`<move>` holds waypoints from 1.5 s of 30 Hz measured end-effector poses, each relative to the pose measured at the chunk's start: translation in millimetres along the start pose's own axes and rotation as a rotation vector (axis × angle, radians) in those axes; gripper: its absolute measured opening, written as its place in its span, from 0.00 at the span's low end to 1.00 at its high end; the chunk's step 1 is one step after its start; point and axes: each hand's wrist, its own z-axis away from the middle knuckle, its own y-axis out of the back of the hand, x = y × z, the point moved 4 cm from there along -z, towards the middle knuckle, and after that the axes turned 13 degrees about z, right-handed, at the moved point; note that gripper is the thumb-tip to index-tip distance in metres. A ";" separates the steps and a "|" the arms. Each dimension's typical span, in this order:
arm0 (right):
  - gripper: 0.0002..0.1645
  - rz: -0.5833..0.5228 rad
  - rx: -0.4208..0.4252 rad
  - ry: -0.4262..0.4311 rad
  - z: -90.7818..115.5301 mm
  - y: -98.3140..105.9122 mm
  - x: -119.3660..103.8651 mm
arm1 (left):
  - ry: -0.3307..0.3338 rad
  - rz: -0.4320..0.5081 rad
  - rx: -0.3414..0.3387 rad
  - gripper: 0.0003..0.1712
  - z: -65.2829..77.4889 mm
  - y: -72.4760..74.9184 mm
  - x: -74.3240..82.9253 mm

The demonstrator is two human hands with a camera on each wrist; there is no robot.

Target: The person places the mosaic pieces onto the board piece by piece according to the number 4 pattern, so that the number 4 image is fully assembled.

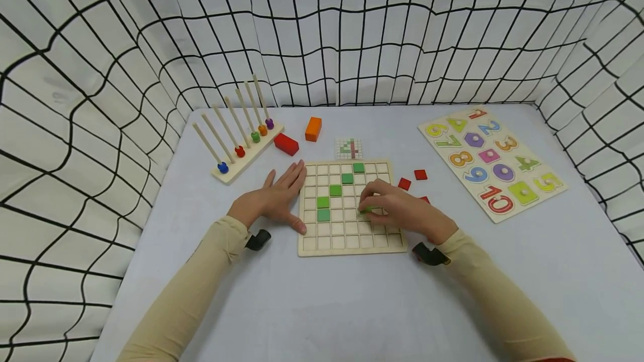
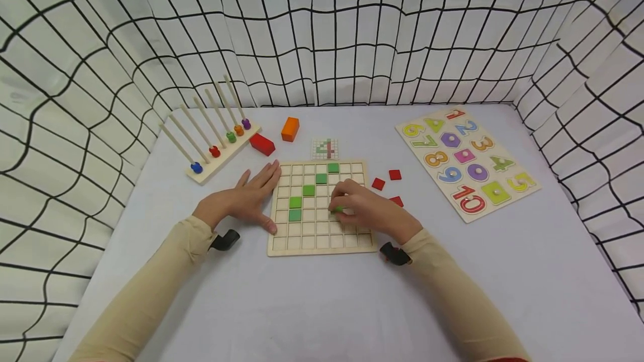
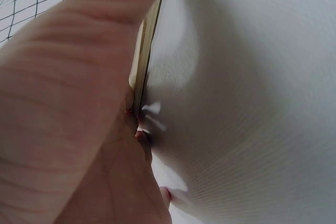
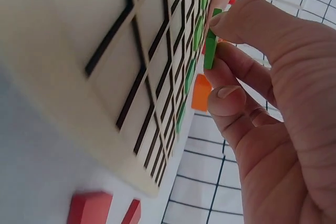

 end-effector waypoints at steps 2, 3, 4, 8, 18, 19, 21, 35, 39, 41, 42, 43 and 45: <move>0.09 0.002 -0.009 0.009 -6.6 -3.0 -3.9 | -0.004 -0.001 0.001 0.88 1.8 0.1 1.1; 0.08 0.001 -0.013 0.011 -10.0 -4.4 -5.9 | -0.003 -0.001 0.001 0.88 2.5 0.0 1.4; 0.08 -0.001 -0.018 0.013 -13.3 -6.1 -7.7 | -0.002 -0.001 0.001 0.88 2.9 0.0 1.3; 0.06 -0.028 -0.026 0.032 -24.9 -12.6 -14.9 | -0.006 0.007 0.001 0.87 3.3 0.4 0.9; 0.05 -0.038 -0.077 0.025 -39.2 -26.8 -20.6 | -0.009 0.007 0.001 0.87 3.1 -0.3 0.3; 0.05 -0.041 -0.083 0.022 -40.0 -27.0 -21.1 | -0.011 0.007 0.002 0.86 3.3 -0.1 0.4; 0.04 -0.043 -0.090 0.022 -41.4 -27.6 -22.4 | -0.012 0.006 0.002 0.86 3.3 -0.2 -0.4; 0.04 -0.048 -0.051 0.043 -44.6 -31.1 -25.2 | -0.007 0.001 -0.013 0.87 4.1 1.0 0.8; 0.04 -0.050 -0.032 0.047 -43.7 -31.6 -24.7 | -0.007 -0.008 -0.007 0.86 5.2 2.2 2.6; 0.04 -0.049 -0.032 0.043 -43.1 -32.3 -24.4 | -0.006 -0.012 -0.005 0.86 5.9 2.5 3.3; 0.04 -0.046 -0.033 0.040 -42.8 -32.3 -24.4 | -0.005 -0.013 -0.004 0.86 6.0 2.4 3.4; 0.04 -0.042 -0.034 0.040 -42.4 -32.8 -24.1 | -0.005 -0.013 -0.004 0.86 5.9 2.3 3.3; 0.03 -0.032 -0.035 0.037 -41.3 -32.8 -23.8 | -0.004 -0.012 -0.004 0.86 5.3 1.7 2.5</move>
